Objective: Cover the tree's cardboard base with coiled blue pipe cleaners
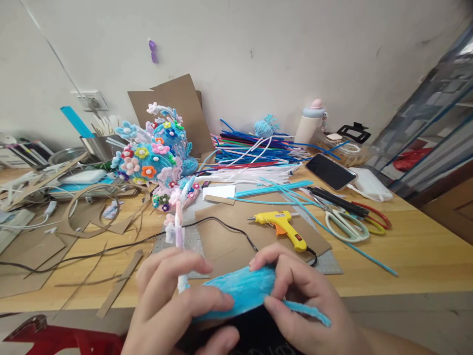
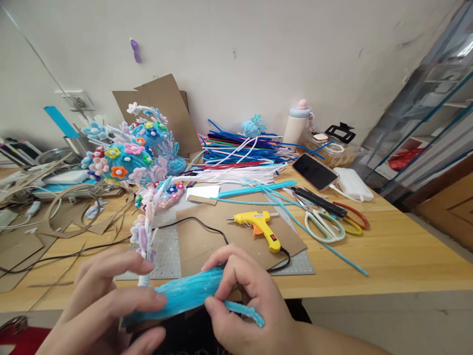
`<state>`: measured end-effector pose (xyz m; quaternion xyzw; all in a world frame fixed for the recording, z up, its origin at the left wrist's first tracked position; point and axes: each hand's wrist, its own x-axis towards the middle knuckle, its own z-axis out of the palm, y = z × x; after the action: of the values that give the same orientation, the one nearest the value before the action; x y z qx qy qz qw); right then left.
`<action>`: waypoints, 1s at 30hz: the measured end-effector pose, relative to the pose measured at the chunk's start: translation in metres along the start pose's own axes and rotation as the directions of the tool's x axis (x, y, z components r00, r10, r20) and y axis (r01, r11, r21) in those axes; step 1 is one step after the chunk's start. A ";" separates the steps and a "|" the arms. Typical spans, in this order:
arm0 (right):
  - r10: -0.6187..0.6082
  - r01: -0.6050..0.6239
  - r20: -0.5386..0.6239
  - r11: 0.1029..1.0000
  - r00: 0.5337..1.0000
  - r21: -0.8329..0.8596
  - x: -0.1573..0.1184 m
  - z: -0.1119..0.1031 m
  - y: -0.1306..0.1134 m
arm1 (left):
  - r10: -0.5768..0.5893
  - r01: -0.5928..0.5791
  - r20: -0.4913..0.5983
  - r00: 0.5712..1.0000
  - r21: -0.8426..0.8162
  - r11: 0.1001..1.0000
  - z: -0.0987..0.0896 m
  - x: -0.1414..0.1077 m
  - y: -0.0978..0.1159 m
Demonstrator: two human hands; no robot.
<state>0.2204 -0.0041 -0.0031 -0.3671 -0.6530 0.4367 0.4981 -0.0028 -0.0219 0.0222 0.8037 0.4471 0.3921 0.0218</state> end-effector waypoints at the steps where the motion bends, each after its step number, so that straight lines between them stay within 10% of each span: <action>1: 0.001 -0.001 0.002 1.000 1.000 0.002 0.000 0.000 0.000 | -0.019 0.020 0.014 1.000 -0.014 1.000 0.000 0.007 0.004; 14: -0.015 0.015 -0.008 1.000 1.000 -0.011 0.000 0.006 -0.004 | 0.078 -0.100 0.222 0.972 0.091 0.991 -0.007 0.031 0.013; 20: -0.004 0.004 -0.017 1.000 1.000 -0.007 0.001 0.005 -0.003 | -0.002 0.059 0.222 0.975 -0.254 0.965 -0.012 0.040 0.007; 30: -0.007 0.008 -0.028 1.000 1.000 0.020 -0.001 0.004 0.005 | -0.237 0.233 0.099 0.967 -0.723 0.650 -0.012 0.025 0.004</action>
<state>0.2167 -0.0047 -0.0085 -0.3657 -0.6430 0.4362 0.5124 -0.0006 -0.0101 0.0476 0.6627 0.3542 0.5328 0.3892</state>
